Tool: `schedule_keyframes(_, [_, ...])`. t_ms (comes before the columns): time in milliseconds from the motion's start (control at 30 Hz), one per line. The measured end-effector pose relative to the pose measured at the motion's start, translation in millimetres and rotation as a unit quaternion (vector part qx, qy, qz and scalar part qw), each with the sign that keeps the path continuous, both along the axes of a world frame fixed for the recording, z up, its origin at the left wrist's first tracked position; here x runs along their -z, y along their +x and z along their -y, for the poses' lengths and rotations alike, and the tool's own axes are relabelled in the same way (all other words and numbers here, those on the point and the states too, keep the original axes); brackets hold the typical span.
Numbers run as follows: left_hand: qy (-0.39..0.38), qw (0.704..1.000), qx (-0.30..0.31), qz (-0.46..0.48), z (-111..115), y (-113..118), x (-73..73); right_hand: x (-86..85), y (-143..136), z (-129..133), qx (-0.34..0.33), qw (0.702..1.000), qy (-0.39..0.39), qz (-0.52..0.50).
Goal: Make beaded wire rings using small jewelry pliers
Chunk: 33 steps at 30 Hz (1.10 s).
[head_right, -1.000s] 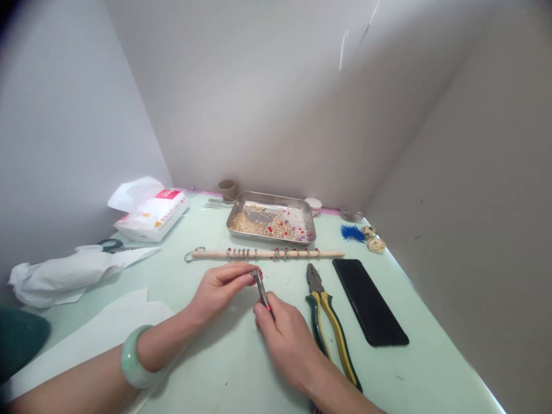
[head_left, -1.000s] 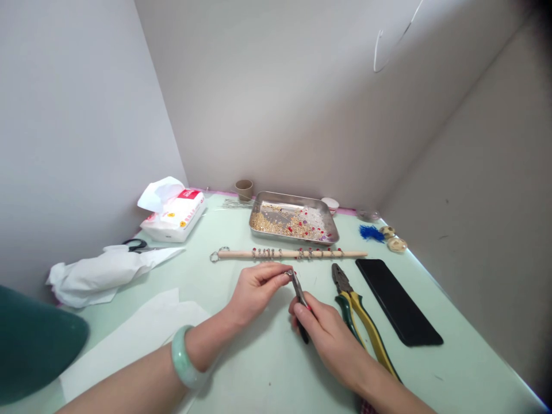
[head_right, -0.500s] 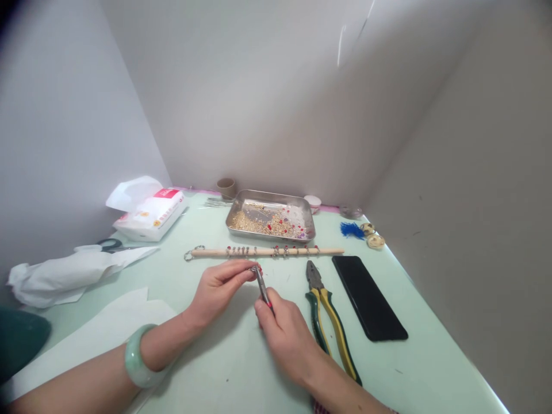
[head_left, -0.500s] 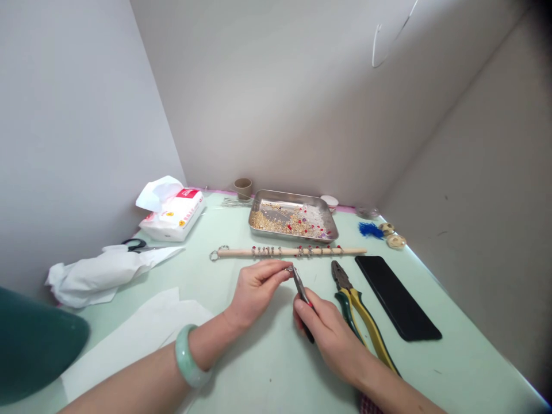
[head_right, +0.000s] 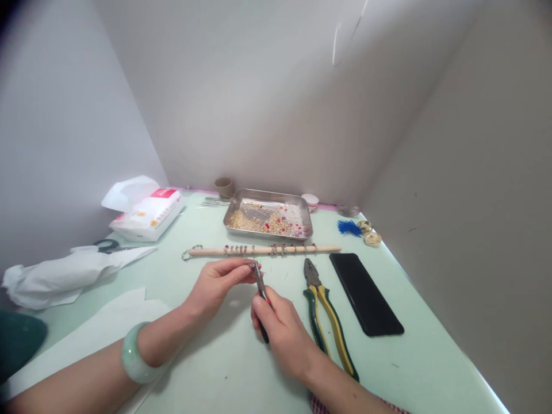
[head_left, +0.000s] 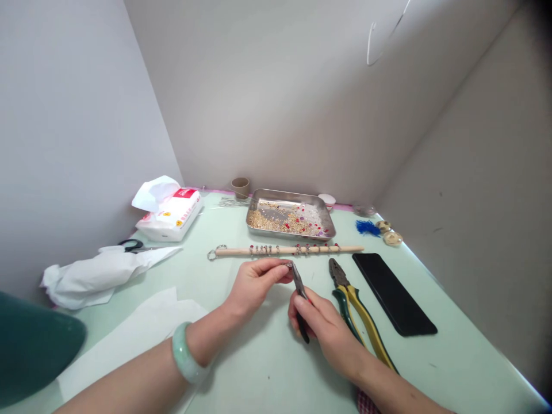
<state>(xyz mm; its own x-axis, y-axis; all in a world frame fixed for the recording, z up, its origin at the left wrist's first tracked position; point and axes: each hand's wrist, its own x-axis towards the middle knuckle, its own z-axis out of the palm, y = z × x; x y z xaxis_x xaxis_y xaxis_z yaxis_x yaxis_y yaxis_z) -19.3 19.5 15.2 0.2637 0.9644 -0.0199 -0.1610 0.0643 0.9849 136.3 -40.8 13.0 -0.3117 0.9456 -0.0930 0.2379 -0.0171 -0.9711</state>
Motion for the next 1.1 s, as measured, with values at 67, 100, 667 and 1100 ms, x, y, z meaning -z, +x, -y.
schedule_keyframes(67, [0.007,1.000,0.003,0.001,-0.4,0.0,0.0,1.2,1.1,-1.1,0.007,1.000,0.020,0.013])
schedule_keyframes(100, [0.010,1.000,0.005,0.004,-0.6,0.0,0.4,1.1,1.6,-1.7,0.009,0.999,0.027,0.018])
schedule_keyframes(667, [0.144,0.983,-0.043,-0.110,-3.7,-4.9,5.3,-5.4,-0.4,-2.6,0.002,0.982,0.067,0.178])
schedule_keyframes(1100, [0.283,0.936,-0.051,-0.200,-4.8,-6.8,7.7,-6.7,-1.9,-2.0,0.021,0.974,0.066,0.216])
